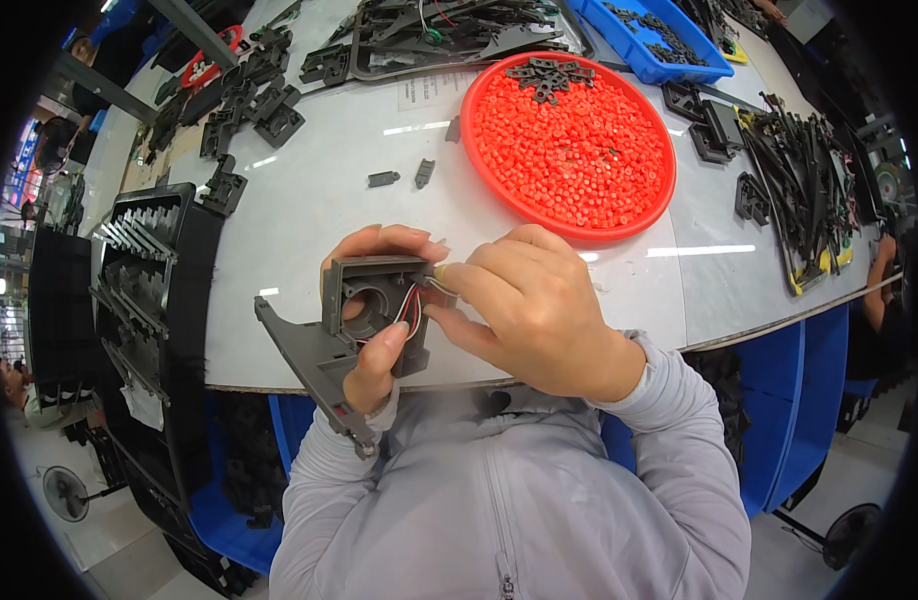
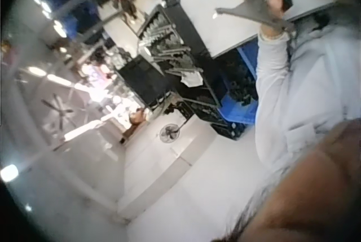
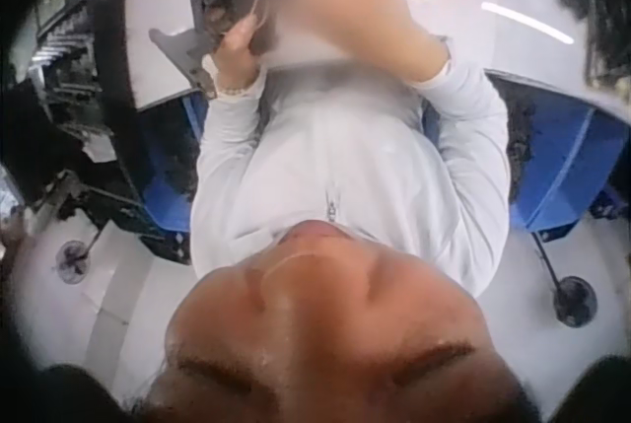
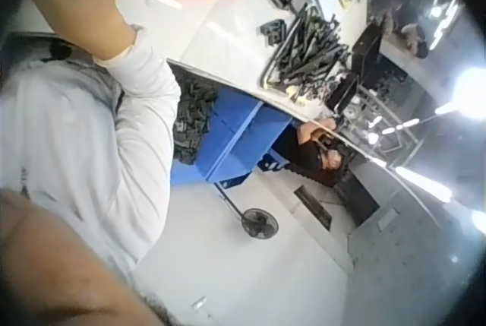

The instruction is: The person assembles plastic components with internal wiring and small electronic sensors at a factory workbench, using a small screwdriver to secure the parts.

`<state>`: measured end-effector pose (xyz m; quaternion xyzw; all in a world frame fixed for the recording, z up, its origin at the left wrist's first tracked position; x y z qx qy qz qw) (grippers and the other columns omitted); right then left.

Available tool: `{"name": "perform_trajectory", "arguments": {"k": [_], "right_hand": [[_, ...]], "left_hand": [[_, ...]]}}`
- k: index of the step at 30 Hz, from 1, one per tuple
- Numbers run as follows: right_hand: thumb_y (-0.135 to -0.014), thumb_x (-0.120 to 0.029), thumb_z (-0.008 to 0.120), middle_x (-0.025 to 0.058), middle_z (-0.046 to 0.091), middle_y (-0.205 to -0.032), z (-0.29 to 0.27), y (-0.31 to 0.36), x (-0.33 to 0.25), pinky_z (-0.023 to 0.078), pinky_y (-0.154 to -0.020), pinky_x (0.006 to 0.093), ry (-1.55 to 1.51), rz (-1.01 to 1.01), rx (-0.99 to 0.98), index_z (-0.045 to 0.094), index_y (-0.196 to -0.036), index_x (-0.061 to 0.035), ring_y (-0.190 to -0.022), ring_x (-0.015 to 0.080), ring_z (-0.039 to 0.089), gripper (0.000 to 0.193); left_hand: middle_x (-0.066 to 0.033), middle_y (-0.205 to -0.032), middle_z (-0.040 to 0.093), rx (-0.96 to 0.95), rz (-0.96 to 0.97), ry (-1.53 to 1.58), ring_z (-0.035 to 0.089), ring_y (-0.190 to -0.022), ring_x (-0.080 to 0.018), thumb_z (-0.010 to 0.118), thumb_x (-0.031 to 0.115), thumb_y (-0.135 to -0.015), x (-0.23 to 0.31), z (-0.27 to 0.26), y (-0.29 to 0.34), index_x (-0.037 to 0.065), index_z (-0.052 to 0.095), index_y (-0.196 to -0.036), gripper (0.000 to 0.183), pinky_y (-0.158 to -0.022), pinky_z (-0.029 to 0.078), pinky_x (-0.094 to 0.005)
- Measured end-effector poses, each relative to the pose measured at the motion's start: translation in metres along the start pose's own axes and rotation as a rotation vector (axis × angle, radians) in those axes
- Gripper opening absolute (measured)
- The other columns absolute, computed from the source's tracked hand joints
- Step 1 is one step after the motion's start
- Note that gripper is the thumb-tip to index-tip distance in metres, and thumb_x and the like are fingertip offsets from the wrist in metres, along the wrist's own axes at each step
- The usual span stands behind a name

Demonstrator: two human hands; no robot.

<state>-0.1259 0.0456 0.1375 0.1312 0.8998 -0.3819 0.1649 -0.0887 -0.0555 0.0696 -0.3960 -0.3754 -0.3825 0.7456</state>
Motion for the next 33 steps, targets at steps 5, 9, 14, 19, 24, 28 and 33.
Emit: {"name": "perform_trajectory", "arguments": {"k": [5,9,14,19,24,28,33], "right_hand": [[-0.06,-0.012,0.071,0.0039,0.05,-0.063,-0.002,0.007,0.002,0.038,-0.056,0.0317,-0.062,0.017,0.089,0.055,-0.073,-0.0055,-0.057,0.0203,0.051,0.021],[-0.059,-0.01,0.072,0.0055,0.05,-0.066,-0.005,0.009,0.004,0.039,-0.058,0.0323,-0.12,0.028,0.13,0.056,-0.079,-0.0039,-0.059,0.0222,0.051,0.026],[-0.059,-0.004,0.075,0.0069,0.056,-0.065,-0.008,0.01,0.004,0.047,-0.066,0.0366,-0.138,0.062,0.113,0.059,-0.083,-0.0021,-0.058,0.0222,0.055,0.029],[-0.059,-0.003,0.074,0.0064,0.056,-0.066,-0.006,0.012,0.005,0.047,-0.066,0.0355,-0.121,0.073,0.103,0.059,-0.083,-0.0026,-0.057,0.0211,0.053,0.029],[-0.058,-0.003,0.074,0.0058,0.056,-0.066,-0.006,0.012,0.002,0.047,-0.065,0.0346,-0.092,0.026,0.112,0.059,-0.082,-0.0031,-0.056,0.0198,0.052,0.029],[-0.06,-0.005,0.07,0.0051,0.051,-0.065,-0.009,0.014,-0.002,0.04,-0.057,0.033,-0.105,-0.029,0.164,0.055,-0.082,-0.0026,-0.058,0.0215,0.05,0.026],[-0.06,-0.005,0.07,0.0051,0.051,-0.065,-0.009,0.016,-0.002,0.04,-0.056,0.0331,-0.101,-0.035,0.159,0.056,-0.083,-0.0026,-0.058,0.0211,0.05,0.027]], "left_hand": [[-0.0188,-0.116,0.043,0.038,0.009,0.04,0.05,-0.106,-0.0314,0.056,0.016,-0.067,0.0,-0.003,0.001,0.006,0.03,-0.13,0.069,-0.098,0.038,-0.0465],[-0.0178,-0.117,0.043,0.055,0.007,0.023,0.049,-0.106,-0.0316,0.055,0.016,-0.065,-0.002,-0.004,0.002,0.007,0.03,-0.129,0.07,-0.099,0.037,-0.0475],[-0.0183,-0.116,0.043,0.028,0.062,0.002,0.049,-0.106,-0.032,0.053,0.015,-0.063,0.0,-0.004,0.002,0.007,0.03,-0.128,0.069,-0.1,0.035,-0.0492],[-0.019,-0.116,0.043,0.058,0.062,-0.02,0.05,-0.104,-0.032,0.053,0.015,-0.063,0.0,-0.004,0.003,0.007,0.03,-0.127,0.068,-0.1,0.034,-0.05],[-0.0183,-0.114,0.043,0.079,0.035,-0.089,0.05,-0.104,-0.0314,0.054,0.015,-0.064,0.0,-0.006,0.006,0.006,0.031,-0.126,0.067,-0.099,0.036,-0.0496],[-0.0176,-0.113,0.044,0.106,0.029,-0.079,0.05,-0.103,-0.0307,0.055,0.016,-0.064,0.001,-0.005,0.007,0.006,0.031,-0.125,0.066,-0.097,0.038,-0.0485],[-0.0181,-0.116,0.043,0.056,0.017,-0.067,0.051,-0.104,-0.0314,0.054,0.016,-0.064,0.001,0.001,0.007,0.006,0.032,-0.124,0.065,-0.096,0.039,-0.0469]]}}
Point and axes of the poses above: each hand's wrist, its own y-axis away from the middle knuckle, its own z-axis out of the palm, x = y × z, the point moved 10 cm from there along -y, towards the middle knuckle
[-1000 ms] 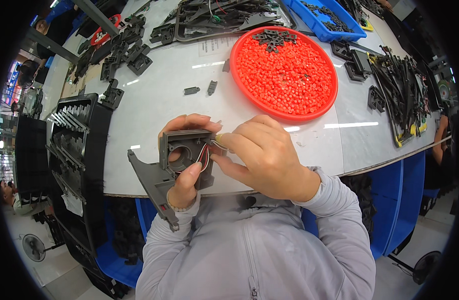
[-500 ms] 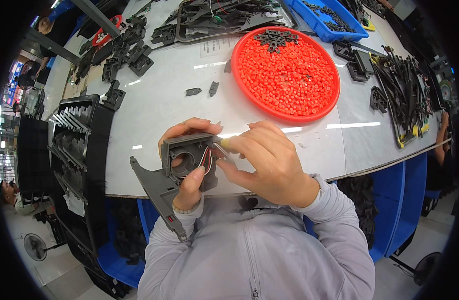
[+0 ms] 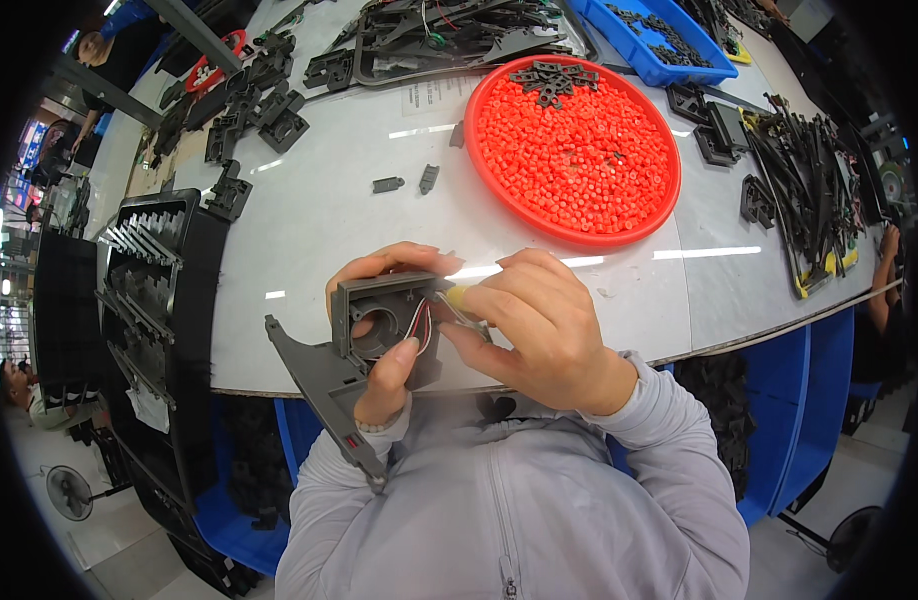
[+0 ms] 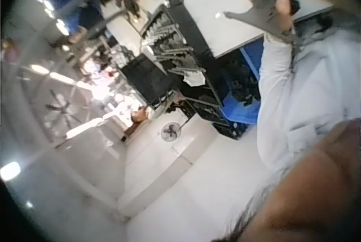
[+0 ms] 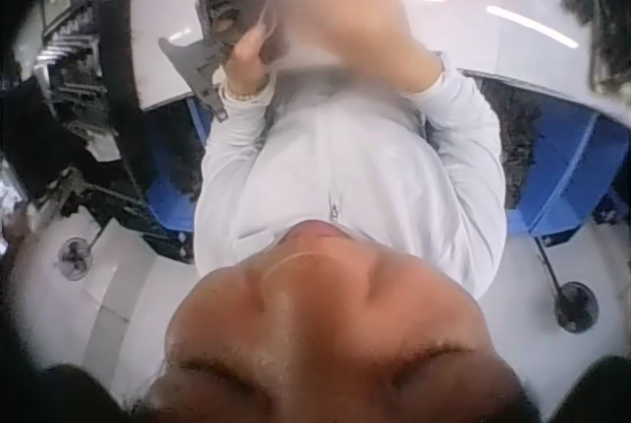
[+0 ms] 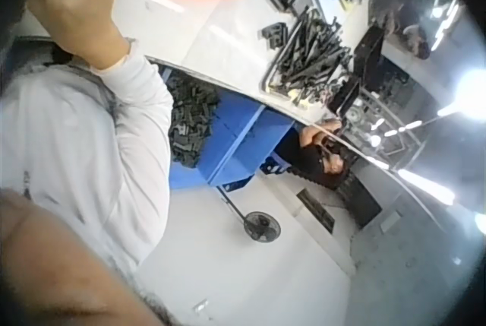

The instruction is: The person assembles plastic components with internal wiring and small electronic sensors at a factory workbench, using a small screwdriver to secure the parts.

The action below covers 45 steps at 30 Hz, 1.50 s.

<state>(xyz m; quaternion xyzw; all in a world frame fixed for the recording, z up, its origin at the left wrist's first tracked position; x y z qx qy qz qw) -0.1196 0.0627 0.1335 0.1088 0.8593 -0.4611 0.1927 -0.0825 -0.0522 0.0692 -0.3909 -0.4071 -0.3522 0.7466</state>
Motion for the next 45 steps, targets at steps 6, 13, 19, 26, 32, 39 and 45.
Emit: {"name": "perform_trajectory", "arguments": {"k": [6,13,19,26,32,39,45], "right_hand": [[-0.059,-0.003,0.075,0.0055,0.055,-0.066,0.004,0.001,0.013,0.042,-0.054,0.0302,-0.067,0.118,-0.095,0.059,-0.088,-0.0023,-0.055,0.0184,0.051,0.034],[-0.072,-0.01,0.069,0.0132,0.056,-0.095,0.008,0.034,0.062,0.044,-0.074,0.0327,-0.709,0.651,-0.001,0.051,-0.11,-0.0001,-0.086,0.0257,0.057,0.042],[-0.067,-0.009,0.072,0.0134,0.057,-0.09,-0.023,0.047,0.047,0.046,-0.067,0.0301,-0.241,0.381,0.101,0.058,-0.096,-0.0006,-0.077,0.0233,0.057,0.033],[-0.065,-0.02,0.075,0.0036,0.051,-0.056,0.018,0.044,0.031,0.04,-0.045,0.0295,0.077,0.355,-0.178,0.061,-0.09,-0.0053,-0.05,0.0193,0.053,0.033],[-0.073,-0.015,0.066,0.0037,0.05,-0.059,0.012,0.033,0.003,0.04,-0.044,0.0297,0.032,0.145,-0.087,0.058,-0.09,-0.0038,-0.05,0.0181,0.051,0.022],[-0.069,-0.009,0.06,0.005,0.046,-0.066,0.021,0.014,-0.032,0.041,-0.049,0.0311,-0.185,-0.11,-0.264,0.054,-0.1,-0.0032,-0.058,0.0186,0.05,0.032],[-0.074,-0.009,0.06,0.0081,0.05,-0.07,0.023,-0.014,-0.03,0.044,-0.055,0.0352,-0.413,-0.034,-0.428,0.055,-0.102,-0.0039,-0.062,0.0243,0.054,0.029]], "left_hand": [[-0.021,-0.12,0.041,0.01,-0.059,0.032,0.049,-0.11,-0.0351,0.053,0.015,-0.065,-0.007,-0.001,-0.001,0.006,0.033,-0.126,0.065,-0.096,0.04,-0.0455],[-0.0238,-0.122,0.039,0.049,-0.018,0.221,0.044,-0.116,-0.0387,0.051,0.011,-0.065,-0.008,-0.015,-0.01,0.005,0.03,-0.129,0.068,-0.102,0.034,-0.0507],[-0.0242,-0.122,0.04,0.056,0.046,0.234,0.042,-0.118,-0.0387,0.048,0.009,-0.066,-0.006,-0.02,-0.013,0.004,0.029,-0.13,0.068,-0.104,0.031,-0.0508],[-0.0186,-0.122,0.042,-0.003,0.062,0.187,0.046,-0.116,-0.0323,0.052,0.011,-0.071,-0.003,-0.009,-0.011,0.008,0.03,-0.13,0.063,-0.091,0.045,-0.0384],[-0.0183,-0.117,0.045,0.07,0.036,0.185,0.049,-0.111,-0.0304,0.05,0.014,-0.072,-0.009,-0.019,-0.011,0.006,0.03,-0.129,0.06,-0.089,0.046,-0.0386],[-0.0169,-0.114,0.046,0.106,0.017,0.241,0.051,-0.107,-0.0277,0.051,0.018,-0.074,-0.013,-0.016,-0.009,0.006,0.031,-0.128,0.059,-0.085,0.047,-0.0369],[-0.0134,-0.112,0.048,0.125,-0.023,0.228,0.053,-0.103,-0.0251,0.065,0.058,-0.07,-0.02,-0.02,-0.009,0.008,0.034,-0.128,0.083,-0.083,0.048,-0.0354]]}}
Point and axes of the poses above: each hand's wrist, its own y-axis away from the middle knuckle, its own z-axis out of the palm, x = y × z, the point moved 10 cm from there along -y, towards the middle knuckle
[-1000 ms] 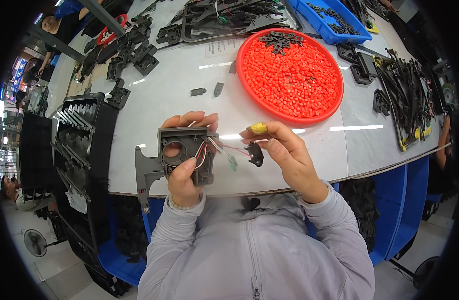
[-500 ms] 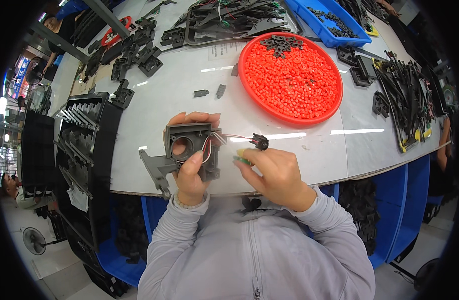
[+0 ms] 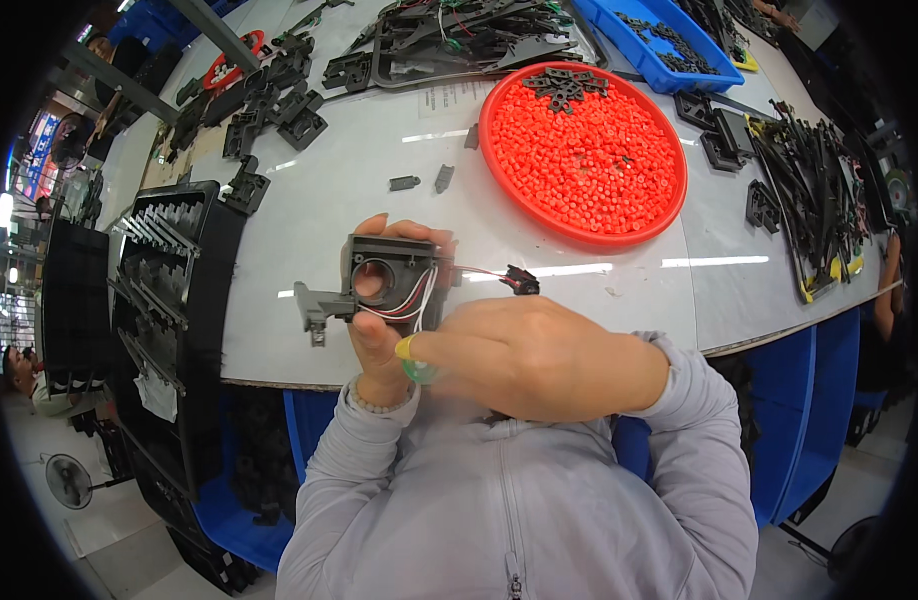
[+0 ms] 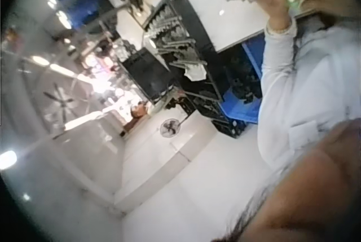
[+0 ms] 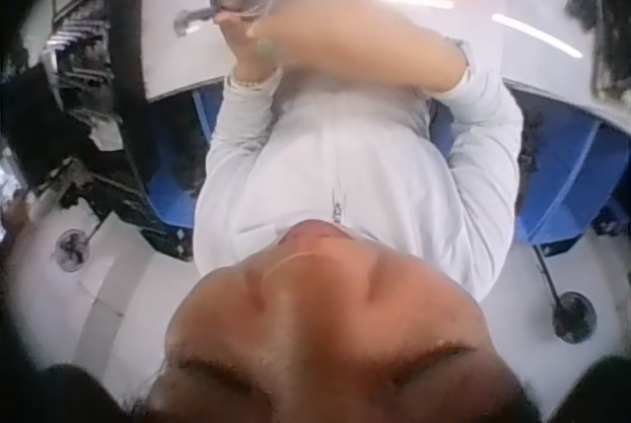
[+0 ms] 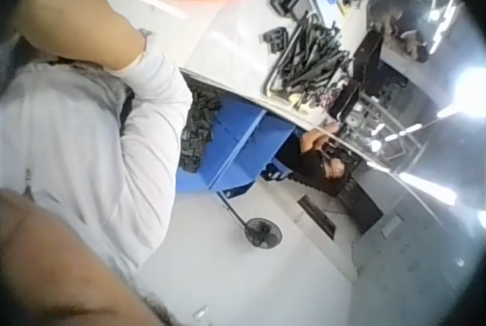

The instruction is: The person assembles plastic components with internal wiring and small electronic sensors at a factory workbench, using a small screwdriver to secure the parts.

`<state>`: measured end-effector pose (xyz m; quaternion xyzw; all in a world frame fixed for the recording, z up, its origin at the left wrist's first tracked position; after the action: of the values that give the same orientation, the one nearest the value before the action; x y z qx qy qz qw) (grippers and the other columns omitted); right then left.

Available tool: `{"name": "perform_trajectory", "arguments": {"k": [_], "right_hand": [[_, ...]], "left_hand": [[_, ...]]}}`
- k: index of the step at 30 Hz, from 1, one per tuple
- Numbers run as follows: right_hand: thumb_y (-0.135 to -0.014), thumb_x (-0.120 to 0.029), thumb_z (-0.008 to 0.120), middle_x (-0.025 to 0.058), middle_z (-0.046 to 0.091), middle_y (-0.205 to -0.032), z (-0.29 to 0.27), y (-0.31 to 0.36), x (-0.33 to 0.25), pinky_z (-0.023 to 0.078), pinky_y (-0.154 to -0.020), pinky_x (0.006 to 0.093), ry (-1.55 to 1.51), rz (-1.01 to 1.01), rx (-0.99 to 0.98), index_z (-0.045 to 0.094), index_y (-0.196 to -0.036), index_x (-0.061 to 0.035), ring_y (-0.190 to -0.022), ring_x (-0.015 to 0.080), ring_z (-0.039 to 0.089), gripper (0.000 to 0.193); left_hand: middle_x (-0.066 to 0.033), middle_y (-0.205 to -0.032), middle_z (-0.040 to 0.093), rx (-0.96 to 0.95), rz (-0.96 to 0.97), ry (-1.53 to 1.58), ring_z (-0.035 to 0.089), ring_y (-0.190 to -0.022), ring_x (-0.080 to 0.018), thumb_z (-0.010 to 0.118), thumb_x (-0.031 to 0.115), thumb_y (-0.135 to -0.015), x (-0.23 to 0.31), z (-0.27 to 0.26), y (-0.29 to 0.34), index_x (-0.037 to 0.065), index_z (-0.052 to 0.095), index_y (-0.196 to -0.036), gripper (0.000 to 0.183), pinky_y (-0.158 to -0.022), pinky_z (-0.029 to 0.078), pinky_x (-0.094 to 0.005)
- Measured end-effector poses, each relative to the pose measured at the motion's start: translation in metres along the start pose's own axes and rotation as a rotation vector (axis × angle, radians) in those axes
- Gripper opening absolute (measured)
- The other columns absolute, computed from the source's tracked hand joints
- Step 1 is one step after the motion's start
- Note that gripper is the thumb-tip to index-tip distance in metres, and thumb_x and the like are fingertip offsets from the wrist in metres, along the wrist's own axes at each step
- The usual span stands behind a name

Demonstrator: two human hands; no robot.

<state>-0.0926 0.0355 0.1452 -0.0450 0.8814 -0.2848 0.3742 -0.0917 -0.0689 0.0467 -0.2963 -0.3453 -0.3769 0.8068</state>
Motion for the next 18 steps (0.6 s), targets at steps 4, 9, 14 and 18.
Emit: {"name": "perform_trajectory", "arguments": {"k": [4,9,14,18], "right_hand": [[-0.078,-0.015,0.061,0.0112,0.058,-0.082,-0.001,-0.01,0.022,0.046,-0.063,0.0377,-0.09,0.164,-0.221,0.061,-0.091,-0.0026,-0.072,0.0288,0.058,0.018],[-0.076,-0.011,0.065,0.0089,0.062,-0.073,-0.011,-0.037,0.045,0.047,-0.057,0.0282,-0.124,0.059,-0.052,0.064,-0.088,-0.0004,-0.058,0.0217,0.058,0.017],[-0.075,-0.012,0.063,0.0137,0.061,-0.072,-0.004,-0.034,0.066,0.047,-0.061,0.0334,-0.22,0.432,-0.113,0.063,-0.086,0.002,-0.064,0.0278,0.06,0.018],[-0.072,-0.01,0.067,0.0125,0.061,-0.073,-0.012,-0.03,0.068,0.047,-0.058,0.0328,-0.17,0.324,0.049,0.061,-0.083,0.0016,-0.063,0.0261,0.059,0.017]], "left_hand": [[-0.0113,-0.111,0.049,-0.084,-0.09,-0.029,0.053,-0.104,-0.022,0.063,0.075,-0.052,-0.01,0.006,0.002,0.006,0.034,-0.128,0.106,-0.084,0.048,-0.0334],[-0.0101,-0.114,0.049,-0.054,-0.254,-0.079,0.053,-0.103,-0.0195,0.06,0.078,-0.047,-0.022,0.001,0.01,0.0,0.031,-0.127,0.115,-0.086,0.047,-0.0328],[-0.0116,-0.115,0.049,-0.099,-0.256,0.031,0.053,-0.104,-0.0206,0.06,0.075,-0.052,-0.025,0.0,0.009,0.001,0.032,-0.127,0.109,-0.087,0.048,-0.0357],[-0.0125,-0.113,0.05,-0.08,-0.269,-0.022,0.055,-0.1,-0.0216,0.06,0.074,-0.054,-0.022,-0.001,0.008,0.001,0.032,-0.126,0.107,-0.086,0.049,-0.0365]]}}
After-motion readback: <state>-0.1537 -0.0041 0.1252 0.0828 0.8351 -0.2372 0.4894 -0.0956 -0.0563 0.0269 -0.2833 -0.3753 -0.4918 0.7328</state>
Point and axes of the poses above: each hand's wrist, its own y-axis away from the middle knuckle, its own z-axis out of the palm, x = y × z, the point moved 10 cm from there along -y, towards the middle knuckle
